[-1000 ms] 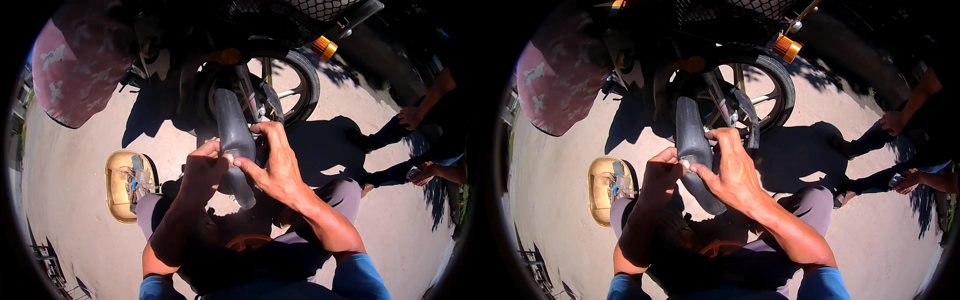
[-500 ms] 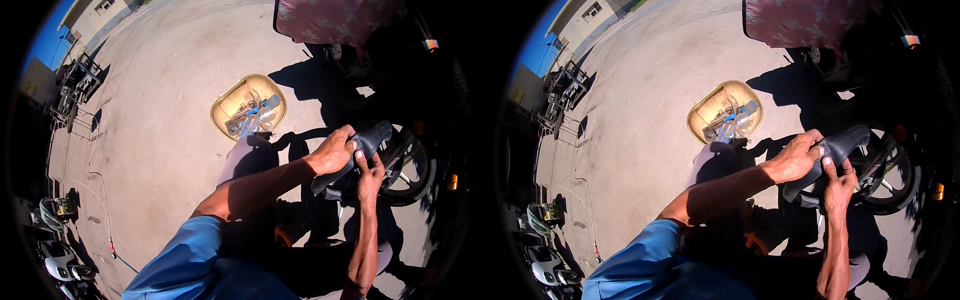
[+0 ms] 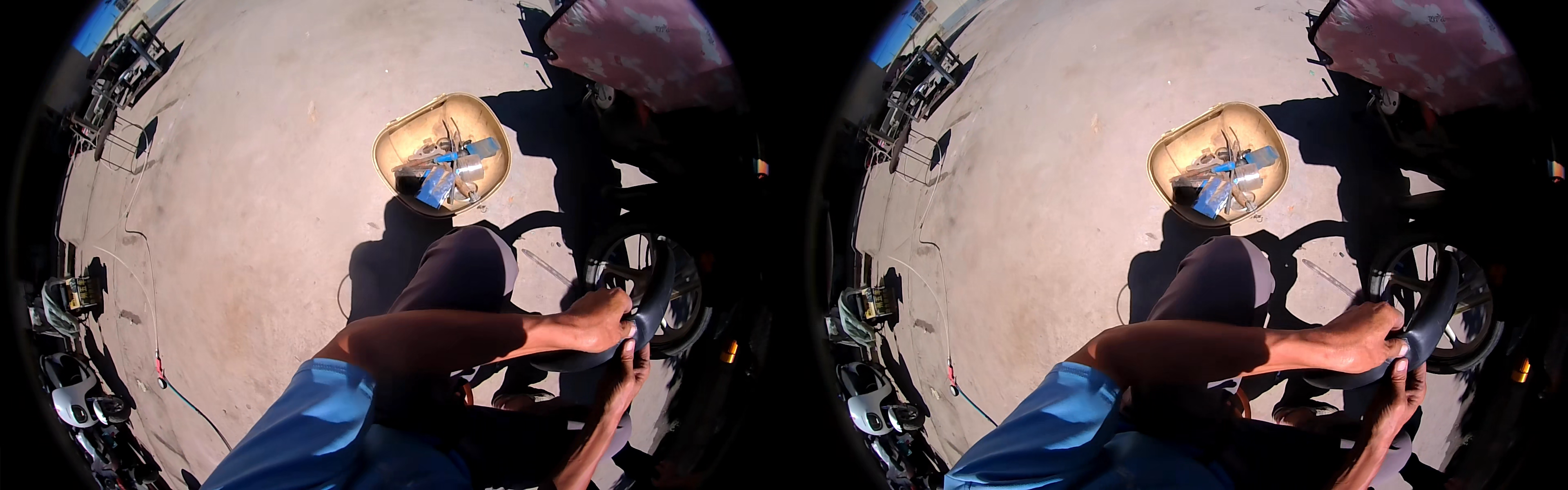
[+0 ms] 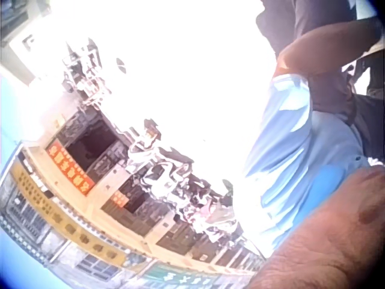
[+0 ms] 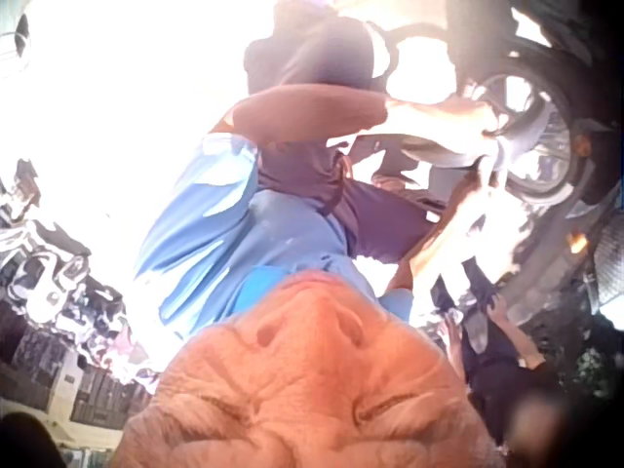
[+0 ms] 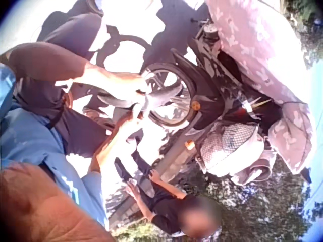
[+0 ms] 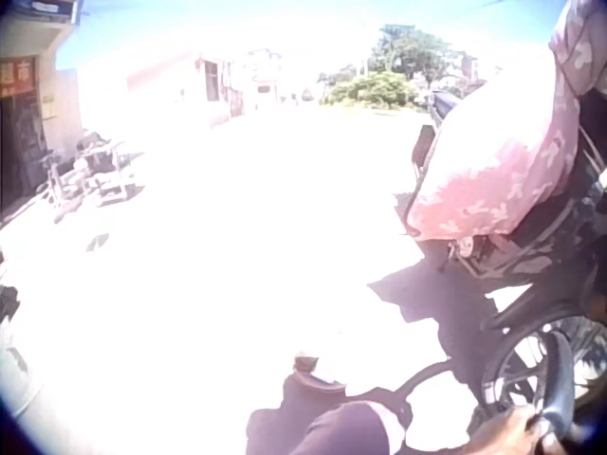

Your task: The person repairs a bicycle inner tube by using a pump to inflate it, checking for leaks by hand, and applying a patch.

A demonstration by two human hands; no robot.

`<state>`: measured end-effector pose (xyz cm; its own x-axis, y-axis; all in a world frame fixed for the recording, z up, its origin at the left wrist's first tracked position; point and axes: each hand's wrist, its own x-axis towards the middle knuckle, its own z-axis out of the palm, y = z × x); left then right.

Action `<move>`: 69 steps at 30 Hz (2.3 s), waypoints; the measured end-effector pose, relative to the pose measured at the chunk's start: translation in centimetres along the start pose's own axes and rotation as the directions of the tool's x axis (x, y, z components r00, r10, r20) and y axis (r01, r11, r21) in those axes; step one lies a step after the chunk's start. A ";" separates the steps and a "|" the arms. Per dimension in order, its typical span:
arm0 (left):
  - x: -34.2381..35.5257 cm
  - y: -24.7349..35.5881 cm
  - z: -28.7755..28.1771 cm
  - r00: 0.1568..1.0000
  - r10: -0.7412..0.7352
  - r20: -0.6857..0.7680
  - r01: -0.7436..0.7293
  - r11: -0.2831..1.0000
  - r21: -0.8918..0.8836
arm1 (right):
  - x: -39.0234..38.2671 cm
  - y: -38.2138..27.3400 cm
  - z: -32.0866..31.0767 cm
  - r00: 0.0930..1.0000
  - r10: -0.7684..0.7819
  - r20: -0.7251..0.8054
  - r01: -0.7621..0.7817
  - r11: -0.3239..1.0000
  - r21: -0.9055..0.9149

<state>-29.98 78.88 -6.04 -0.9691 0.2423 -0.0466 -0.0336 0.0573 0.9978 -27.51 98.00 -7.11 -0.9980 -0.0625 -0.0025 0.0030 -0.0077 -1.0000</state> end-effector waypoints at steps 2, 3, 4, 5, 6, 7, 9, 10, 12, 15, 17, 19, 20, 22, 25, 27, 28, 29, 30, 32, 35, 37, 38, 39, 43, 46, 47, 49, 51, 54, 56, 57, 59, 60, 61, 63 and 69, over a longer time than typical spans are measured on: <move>-0.1 -0.7 1.4 0.996 0.087 -0.035 -0.087 0.996 0.007 | -0.8 0.1 -0.5 0.998 0.049 -0.036 -0.049 0.999 0.014; 0.1 -0.8 2.1 0.998 0.069 -0.004 -0.069 0.997 0.025 | -1.1 0.0 -0.8 0.993 0.100 -0.070 -0.097 0.994 0.043; 0.1 -0.5 2.5 0.998 0.052 0.026 -0.053 0.997 0.051 | -1.4 -0.1 -1.2 0.993 0.096 -0.073 -0.093 0.995 0.037; -0.2 -0.3 3.2 0.996 0.072 -0.045 -0.072 0.997 -0.003 | -1.6 -0.2 -1.6 0.994 0.096 -0.059 -0.092 0.993 0.068; -0.1 -0.4 3.8 0.992 0.111 -0.058 -0.116 0.988 -0.100 | -1.9 -0.3 -1.8 0.994 0.097 -0.045 -0.092 0.991 0.098; 0.2 -0.1 4.4 0.994 0.103 -0.041 -0.109 0.971 -0.212 | -2.2 -1.0 -1.8 0.993 0.085 -0.083 -0.075 0.991 0.112; 0.5 0.5 5.3 0.992 0.128 0.010 -0.112 0.902 -0.417 | -2.7 -1.9 -3.0 0.993 0.053 -0.104 -0.042 0.994 0.103; 0.5 0.7 6.0 0.992 0.125 -0.009 -0.116 0.891 -0.439 | -3.0 -2.3 -3.7 0.993 0.032 -0.112 -0.021 0.994 0.103; 0.5 1.1 7.4 0.989 0.133 -0.069 -0.150 0.866 -0.478 | -3.4 -3.0 -5.0 0.992 0.009 -0.124 0.002 0.996 0.092; 0.1 2.3 7.6 0.983 0.181 -0.043 -0.180 0.872 -0.455 | -3.5 -3.5 -6.7 0.998 -0.042 -0.048 0.046 0.996 0.075; 0.2 2.8 7.7 0.972 0.231 -0.043 -0.231 0.910 -0.345 | -3.4 -3.4 -8.1 0.997 -0.061 -0.040 0.063 0.996 0.057; 0.0 3.3 7.9 0.942 0.335 -0.027 -0.335 0.931 -0.147 | -3.6 -3.5 -8.8 0.996 -0.077 -0.050 0.079 0.996 0.044; 0.3 3.4 8.0 0.943 0.333 -0.019 -0.333 0.933 -0.138 | -3.3 -3.3 -9.3 0.995 -0.078 -0.055 0.081 0.995 0.054; 0.9 3.3 8.2 0.926 0.375 -0.053 -0.378 0.915 -0.141 | -2.6 -3.0 -10.2 0.990 -0.084 -0.114 0.088 0.995 0.035; 1.4 3.6 7.4 0.946 0.324 -0.030 -0.325 0.941 -0.095 | -1.1 -3.4 -8.6 0.991 -0.103 -0.089 0.105 0.994 0.017; 1.6 3.8 6.9 0.945 0.324 -0.045 -0.327 0.939 -0.109 | -0.4 -3.3 -7.8 0.986 -0.138 -0.089 0.138 0.990 -0.008; 1.5 3.7 6.9 0.947 0.319 -0.042 -0.322 0.941 -0.100 | -0.2 -3.2 -7.3 0.987 -0.135 -0.091 0.135 0.991 0.003; 1.6 3.7 6.9 0.943 0.327 -0.060 -0.329 0.944 -0.030 | 0.0 -3.2 -7.0 0.992 -0.111 -0.065 0.114 0.993 0.033; 1.7 3.6 6.9 0.939 0.335 -0.077 -0.333 0.942 0.040 | 0.3 -3.0 -6.9 0.995 -0.089 -0.040 0.091 0.994 0.061; 1.4 3.2 6.6 0.951 0.303 -0.065 -0.296 0.950 0.095 | 0.5 -2.1 -7.4 0.998 -0.060 0.000 0.060 0.997 0.040; 1.1 2.4 5.9 0.954 0.289 -0.078 -0.269 0.943 0.197 | 0.4 -0.7 -7.3 1.000 -0.017 0.011 0.017 1.000 -0.021; 1.3 2.1 5.4 0.985 0.174 -0.012 -0.169 0.968 0.184 | 0.5 -0.5 -6.6 1.000 0.002 0.010 -0.002 1.000 -0.017; 1.5 1.6 5.2 0.991 0.137 0.002 -0.135 0.975 0.176 | 0.6 -0.3 -6.2 1.000 0.025 0.003 -0.025 0.999 -0.025; 1.5 1.2 4.9 0.995 0.103 0.003 -0.101 0.978 0.180 | 0.7 -0.5 -5.4 0.999 0.051 0.013 -0.050 0.997 -0.050; 1.6 -0.3 3.4 1.000 -0.004 0.004 0.003 0.987 0.162 | 1.1 0.0 -4.0 0.991 0.120 0.058 -0.105 0.971 -0.215; 2.0 -2.9 3.1 1.000 0.001 0.000 -0.001 0.991 0.137 | 1.2 0.8 -3.2 0.981 0.182 0.073 -0.157 0.951 -0.267; 2.3 -2.8 2.8 0.998 -0.034 0.055 0.025 0.986 0.165 | 1.3 1.0 -3.3 0.977 0.190 0.095 -0.162 0.957 -0.239; 3.1 -4.6 2.9 0.995 -0.047 0.092 0.037 0.994 0.106 | 1.6 1.4 -3.1 0.964 0.233 0.130 -0.208 0.960 -0.186; 2.9 -3.2 1.2 0.963 -0.222 0.150 0.214 0.975 0.064 | 2.0 2.5 -2.7 0.943 0.300 0.142 -0.275 0.946 -0.171; 2.7 -5.6 0.1 0.951 -0.268 0.154 0.297 0.928 -0.223 | 3.1 2.8 -1.2 0.923 0.346 0.169 -0.306 0.925 -0.227; 3.0 -6.9 -0.6 0.936 -0.286 0.203 0.338 0.890 -0.306 | 3.6 3.2 -0.8 0.917 0.361 0.170 -0.330 0.925 -0.185; 2.9 -7.3 -0.8 0.936 -0.295 0.190 0.342 0.889 -0.306 | 3.7 3.1 -0.7 0.916 0.361 0.177 -0.327 0.925 -0.195; 3.0 -7.5 -1.0 0.942 -0.278 0.187 0.316 0.923 -0.220 | 3.8 3.2 -0.6 0.922 0.346 0.174 -0.313 0.930 -0.191; 2.8 -7.7 -0.7 0.941 -0.278 0.192 0.317 0.923 -0.216 | 3.9 3.3 -0.5 0.924 0.332 0.191 -0.295 0.935 -0.198; 2.4 -7.8 -0.6 0.968 -0.199 0.154 0.223 0.962 -0.158 | 3.9 2.8 0.0 0.924 0.339 0.179 -0.290 0.924 -0.251; 2.5 -8.7 -0.8 0.986 -0.134 0.100 0.143 0.986 -0.086 | 4.3 3.3 0.3 0.916 0.343 0.206 -0.282 0.919 -0.274; 4.0 -14.1 -3.5 0.965 -0.248 -0.090 0.264 0.897 0.355 | 5.0 3.8 1.2 0.958 0.252 0.136 -0.083 0.699 -0.710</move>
<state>-34.22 75.67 -20.09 -0.9484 0.1321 -0.2881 -0.1990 0.4595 0.8656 -32.45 96.47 -10.92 -0.9469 -0.1975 -0.2536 0.0408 0.7087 -0.7043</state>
